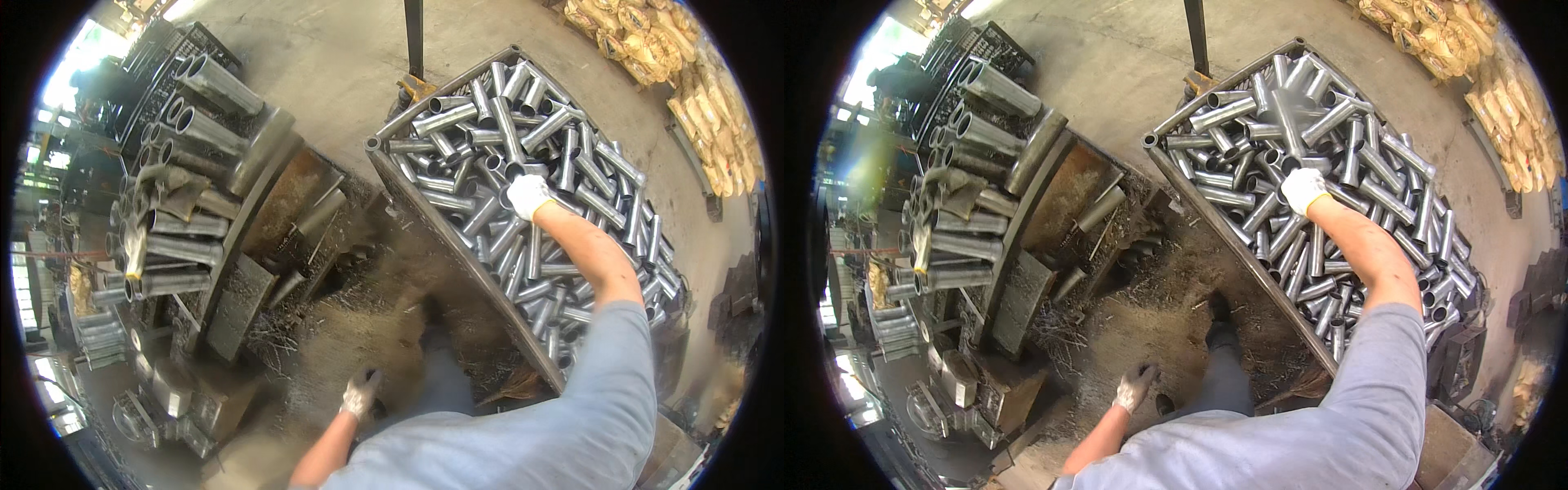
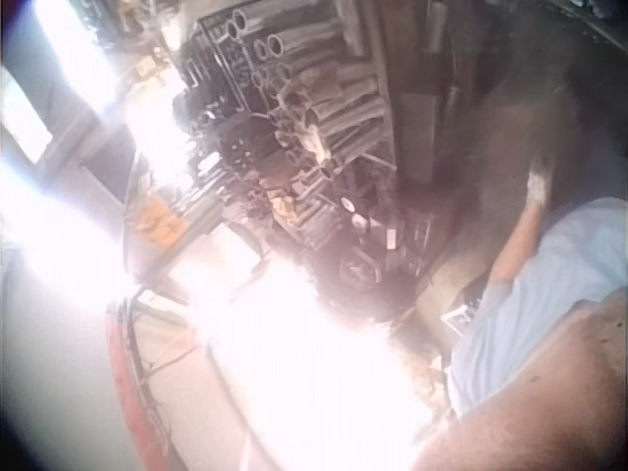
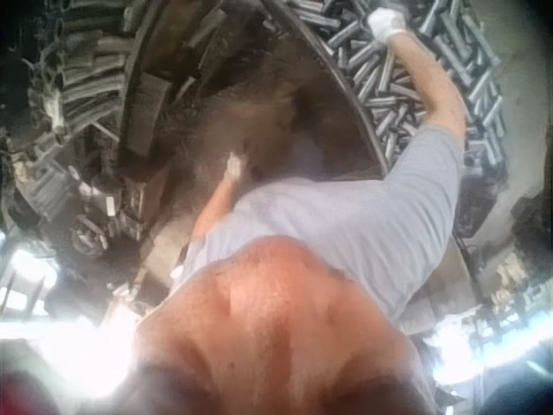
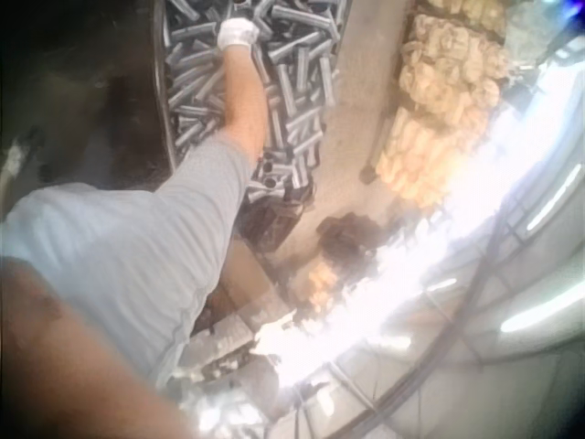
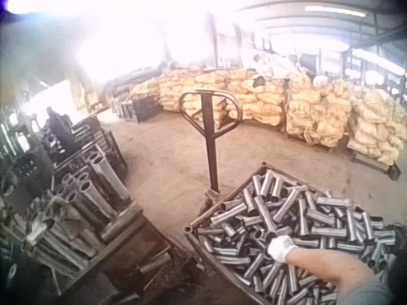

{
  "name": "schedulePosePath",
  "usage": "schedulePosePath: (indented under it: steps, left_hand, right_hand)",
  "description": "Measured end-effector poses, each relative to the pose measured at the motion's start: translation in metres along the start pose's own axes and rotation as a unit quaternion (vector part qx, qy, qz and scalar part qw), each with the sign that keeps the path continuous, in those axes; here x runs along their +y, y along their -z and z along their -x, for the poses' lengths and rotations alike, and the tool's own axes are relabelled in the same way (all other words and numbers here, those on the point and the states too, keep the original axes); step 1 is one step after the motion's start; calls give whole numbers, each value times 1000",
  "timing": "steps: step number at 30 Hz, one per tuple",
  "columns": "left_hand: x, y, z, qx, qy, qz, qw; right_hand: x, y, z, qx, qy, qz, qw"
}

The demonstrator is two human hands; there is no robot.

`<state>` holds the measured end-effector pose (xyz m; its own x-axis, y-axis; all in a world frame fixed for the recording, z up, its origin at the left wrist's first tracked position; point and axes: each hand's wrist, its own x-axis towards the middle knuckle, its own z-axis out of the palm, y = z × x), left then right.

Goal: The person operates a CNC lathe, repeatedly loading cylindrical metal parts into the chuck, starting the machine, and removing finished parts. They place the finished parts into a nearby bin and continue the cycle with new parts.

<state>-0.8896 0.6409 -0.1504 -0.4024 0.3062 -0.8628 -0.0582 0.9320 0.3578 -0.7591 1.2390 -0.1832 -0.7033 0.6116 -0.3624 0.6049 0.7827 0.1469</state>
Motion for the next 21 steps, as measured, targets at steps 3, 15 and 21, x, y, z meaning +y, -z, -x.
schedulePosePath:
  steps: [3,15,21]
  left_hand:
    - [41,-12,-8,-140,-83,171,972]
    - [-82,139,143,-130,-269,779,551]
    - [-267,220,232,51,-389,662,638]
  right_hand:
    - [-32,82,69,81,3,-82,993]
    - [-434,187,373,153,592,-290,736]
    - [-628,228,420,99,462,-385,793]
